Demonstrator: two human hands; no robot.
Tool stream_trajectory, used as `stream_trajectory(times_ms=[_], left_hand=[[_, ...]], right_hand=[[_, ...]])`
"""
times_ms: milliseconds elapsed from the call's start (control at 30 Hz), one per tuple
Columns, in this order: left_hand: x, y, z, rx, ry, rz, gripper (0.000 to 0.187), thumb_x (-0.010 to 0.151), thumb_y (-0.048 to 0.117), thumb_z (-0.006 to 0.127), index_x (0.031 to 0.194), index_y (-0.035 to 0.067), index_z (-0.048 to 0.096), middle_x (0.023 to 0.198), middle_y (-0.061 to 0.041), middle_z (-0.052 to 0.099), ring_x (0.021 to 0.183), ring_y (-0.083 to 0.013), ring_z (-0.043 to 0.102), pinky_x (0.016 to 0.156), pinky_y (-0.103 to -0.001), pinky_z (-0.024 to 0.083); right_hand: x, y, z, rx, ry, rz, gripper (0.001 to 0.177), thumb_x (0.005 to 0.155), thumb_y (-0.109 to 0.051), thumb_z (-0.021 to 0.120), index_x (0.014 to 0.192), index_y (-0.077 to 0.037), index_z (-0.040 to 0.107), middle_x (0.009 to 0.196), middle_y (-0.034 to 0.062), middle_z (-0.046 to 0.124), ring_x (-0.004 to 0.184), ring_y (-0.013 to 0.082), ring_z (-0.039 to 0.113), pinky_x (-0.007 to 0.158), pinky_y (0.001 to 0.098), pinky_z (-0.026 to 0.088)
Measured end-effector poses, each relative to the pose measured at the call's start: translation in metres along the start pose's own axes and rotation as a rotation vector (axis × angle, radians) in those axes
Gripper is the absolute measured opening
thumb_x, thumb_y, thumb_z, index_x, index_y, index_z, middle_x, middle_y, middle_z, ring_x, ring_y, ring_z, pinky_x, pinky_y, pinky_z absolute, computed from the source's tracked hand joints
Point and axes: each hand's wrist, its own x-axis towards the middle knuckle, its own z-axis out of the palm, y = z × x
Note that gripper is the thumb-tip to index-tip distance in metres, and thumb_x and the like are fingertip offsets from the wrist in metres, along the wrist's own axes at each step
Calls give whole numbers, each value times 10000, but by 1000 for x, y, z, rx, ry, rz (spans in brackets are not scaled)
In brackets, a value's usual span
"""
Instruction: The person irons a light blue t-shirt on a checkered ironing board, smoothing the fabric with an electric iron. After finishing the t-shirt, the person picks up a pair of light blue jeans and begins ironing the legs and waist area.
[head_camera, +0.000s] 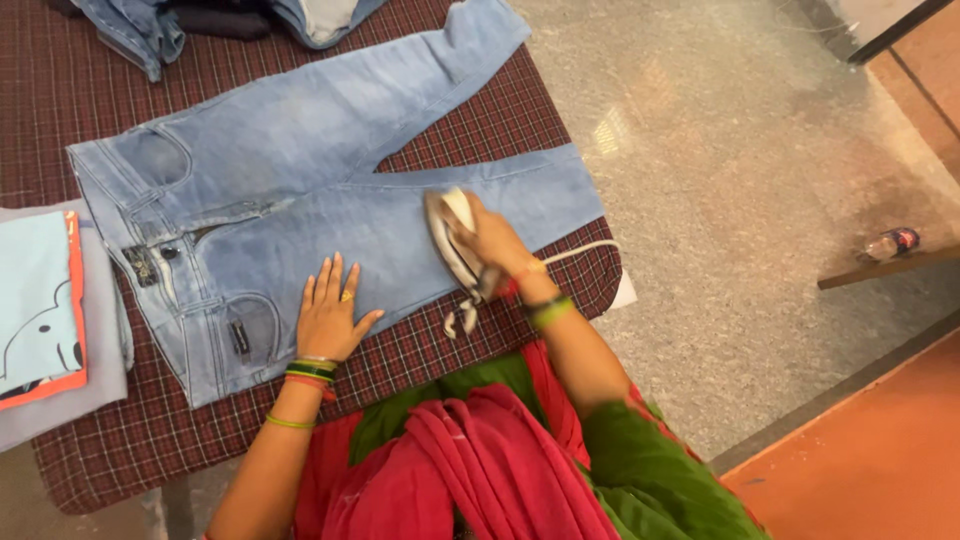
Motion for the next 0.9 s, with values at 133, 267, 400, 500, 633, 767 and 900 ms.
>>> stream_trajectory(times_ms=[133,267,400,500,633,767,900], left_hand=[[0,0,0,-8,20,5,921,851,665,584,1555,97,408,1664,-204,281,1535,-352,263,1224,-527,218],[7,5,-6,22,-39,-33,1053,748,761,604,1549,111,395,1644,-195,278,1525,-358,239,1218,-542,196],[9,8,-10,44,-74,-72,1128,679,817,621,1542,127,393,1648,-179,274,1533,-359,217,1215,-554,176],[8,5,-6,33,-32,-39,1112,708,812,610,1558,127,396,1649,-189,279,1533,-372,216,1220,-569,168],[3,1,3,12,-15,-41,1017,798,764,583,1574,132,404,1666,-194,286,1544,-384,222,1228,-575,171],[-2,1,2,-15,10,-38,927,876,704,560,1586,126,415,1681,-197,293,1555,-387,231,1238,-579,180],[-3,1,-1,-17,17,-33,905,880,675,566,1585,126,425,1677,-199,299,1555,-391,235,1233,-581,186]], right_hand=[[-56,-18,-39,53,-88,360,674,898,-328,633,1499,-190,360,881,240,729,727,430,750,684,496,594],[-49,-9,-37,28,6,294,599,948,-307,636,1485,-176,404,836,223,727,660,386,727,618,468,579],[-11,18,-24,41,96,177,597,948,-290,658,1479,-155,421,819,214,732,637,345,717,581,436,568],[24,24,-18,83,93,242,598,918,-290,643,1464,-164,433,834,195,736,588,341,728,533,427,583],[32,27,-16,47,96,266,553,959,-287,657,1450,-162,435,829,198,730,622,329,725,553,430,579],[-7,15,-35,141,55,298,578,941,-269,646,1450,-164,394,817,185,719,612,316,733,526,424,593],[-56,3,-58,111,54,272,551,956,-268,632,1450,-168,410,867,187,723,599,333,727,537,423,585]])
